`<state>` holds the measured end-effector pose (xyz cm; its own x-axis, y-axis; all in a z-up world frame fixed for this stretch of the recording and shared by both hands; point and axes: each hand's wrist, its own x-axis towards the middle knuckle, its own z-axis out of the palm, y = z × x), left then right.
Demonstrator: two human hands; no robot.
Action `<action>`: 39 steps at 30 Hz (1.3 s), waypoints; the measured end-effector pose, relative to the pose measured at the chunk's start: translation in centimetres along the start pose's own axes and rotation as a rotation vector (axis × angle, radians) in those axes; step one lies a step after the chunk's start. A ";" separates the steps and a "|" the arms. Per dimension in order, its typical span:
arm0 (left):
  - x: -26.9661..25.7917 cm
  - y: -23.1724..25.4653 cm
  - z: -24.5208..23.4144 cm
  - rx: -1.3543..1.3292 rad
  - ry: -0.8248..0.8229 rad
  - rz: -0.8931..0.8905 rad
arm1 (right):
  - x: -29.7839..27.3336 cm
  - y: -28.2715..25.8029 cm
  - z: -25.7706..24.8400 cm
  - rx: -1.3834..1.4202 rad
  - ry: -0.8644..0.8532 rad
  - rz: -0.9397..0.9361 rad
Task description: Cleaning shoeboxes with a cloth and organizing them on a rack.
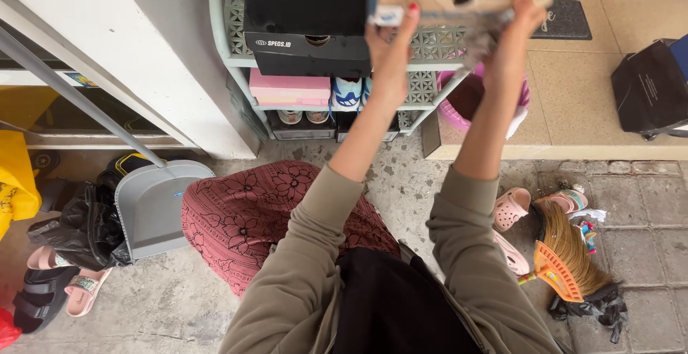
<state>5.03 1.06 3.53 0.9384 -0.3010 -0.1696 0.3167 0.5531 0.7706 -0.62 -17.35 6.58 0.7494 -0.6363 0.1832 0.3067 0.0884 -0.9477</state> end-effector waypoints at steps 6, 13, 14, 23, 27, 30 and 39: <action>-0.8 6.3 -5.0 -0.223 0.068 0.351 | 0.9 1.3 9.3 -0.086 -0.225 0.087; 0.1 12.7 -14.6 0.130 0.188 0.350 | -0.6 2.4 16.2 -0.615 -0.205 0.034; -0.6 13.7 -15.8 0.278 0.182 0.281 | -0.2 3.1 16.1 -0.682 -0.207 -0.085; 5.3 13.4 -22.7 0.532 0.212 0.414 | -2.8 2.8 16.2 -0.625 -0.234 0.024; 3.6 13.1 -19.8 0.492 0.254 0.350 | -2.5 5.4 14.4 -0.606 -0.150 -0.082; 2.4 12.3 -17.9 0.497 0.147 0.441 | -1.8 5.1 12.6 -0.678 -0.040 -0.069; 2.7 3.9 -8.8 0.619 0.114 0.479 | 6.1 7.6 -1.1 -0.756 0.116 -0.140</action>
<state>10.03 9.26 0.68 0.9722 -0.0392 0.2306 -0.2282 0.0593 0.9718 5.57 -21.41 0.21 0.6543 -0.6826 0.3253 -0.1208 -0.5190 -0.8462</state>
